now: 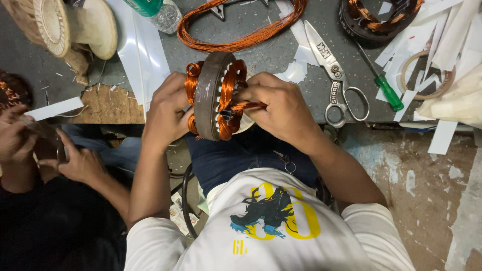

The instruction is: The person winds copper wire around the slots of a motor stator by hand, inserting white insulating strips between windings. They repeatedly pull wire through the slots, adjust the coil, and use a small tool to press the wire into place.

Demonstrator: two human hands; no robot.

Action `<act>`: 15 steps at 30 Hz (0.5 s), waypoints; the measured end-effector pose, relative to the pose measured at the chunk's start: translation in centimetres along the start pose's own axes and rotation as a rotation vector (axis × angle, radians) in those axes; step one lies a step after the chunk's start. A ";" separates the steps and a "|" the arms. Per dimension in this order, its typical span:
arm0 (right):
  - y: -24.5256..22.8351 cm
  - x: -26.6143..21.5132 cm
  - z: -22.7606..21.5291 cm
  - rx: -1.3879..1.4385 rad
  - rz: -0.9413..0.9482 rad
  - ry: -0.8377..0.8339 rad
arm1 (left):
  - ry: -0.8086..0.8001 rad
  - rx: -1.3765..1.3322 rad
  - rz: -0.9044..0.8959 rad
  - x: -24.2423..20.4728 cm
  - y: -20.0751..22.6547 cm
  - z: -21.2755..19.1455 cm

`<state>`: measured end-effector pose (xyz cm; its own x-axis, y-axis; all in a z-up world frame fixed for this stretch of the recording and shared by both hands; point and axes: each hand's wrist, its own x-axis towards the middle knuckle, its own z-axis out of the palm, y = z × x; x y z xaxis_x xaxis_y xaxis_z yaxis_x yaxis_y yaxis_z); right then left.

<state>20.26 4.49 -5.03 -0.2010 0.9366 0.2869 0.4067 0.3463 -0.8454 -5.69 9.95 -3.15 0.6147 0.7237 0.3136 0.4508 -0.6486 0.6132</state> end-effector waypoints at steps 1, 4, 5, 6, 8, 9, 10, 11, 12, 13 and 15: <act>0.1 0.0 -0.1 -0.027 -0.035 0.001 | 0.016 -0.010 0.015 0.0 0.1 0.1; 0.5 -0.1 0.0 -0.063 -0.073 0.009 | 0.043 0.037 -0.049 -0.2 -0.1 0.8; 0.5 -0.1 0.1 -0.043 -0.051 0.016 | 0.041 0.017 -0.067 -0.2 -0.3 1.0; 0.6 0.0 0.3 -0.021 -0.031 0.019 | 0.042 -0.004 -0.089 -0.3 -0.5 1.2; 0.6 0.1 0.7 0.005 0.000 0.036 | 0.036 -0.042 -0.079 -0.6 -0.8 1.3; 0.6 0.2 0.8 0.017 0.013 0.046 | 0.029 -0.061 -0.048 -0.7 -1.0 1.2; 0.7 0.4 0.8 0.014 0.010 0.017 | 0.023 -0.078 -0.018 -0.9 -1.1 1.0; 0.8 0.6 0.6 0.010 0.008 -0.012 | -0.004 -0.030 -0.025 -1.1 -1.2 0.8; 1.0 1.0 0.2 0.003 -0.001 -0.038 | -0.028 0.020 -0.027 -0.9 -1.4 0.6; 1.2 1.3 -0.2 0.025 -0.030 -0.072 | -0.052 0.071 -0.029 -0.8 -1.5 0.4; 1.4 1.6 -1.0 0.067 -0.077 -0.140 | -0.062 0.091 0.014 -0.4 -1.5 0.5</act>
<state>21.41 6.51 -5.33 -0.3535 0.8893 0.2902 0.3256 0.4078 -0.8530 -6.31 10.56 -4.54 0.6586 0.7005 0.2748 0.4973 -0.6793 0.5397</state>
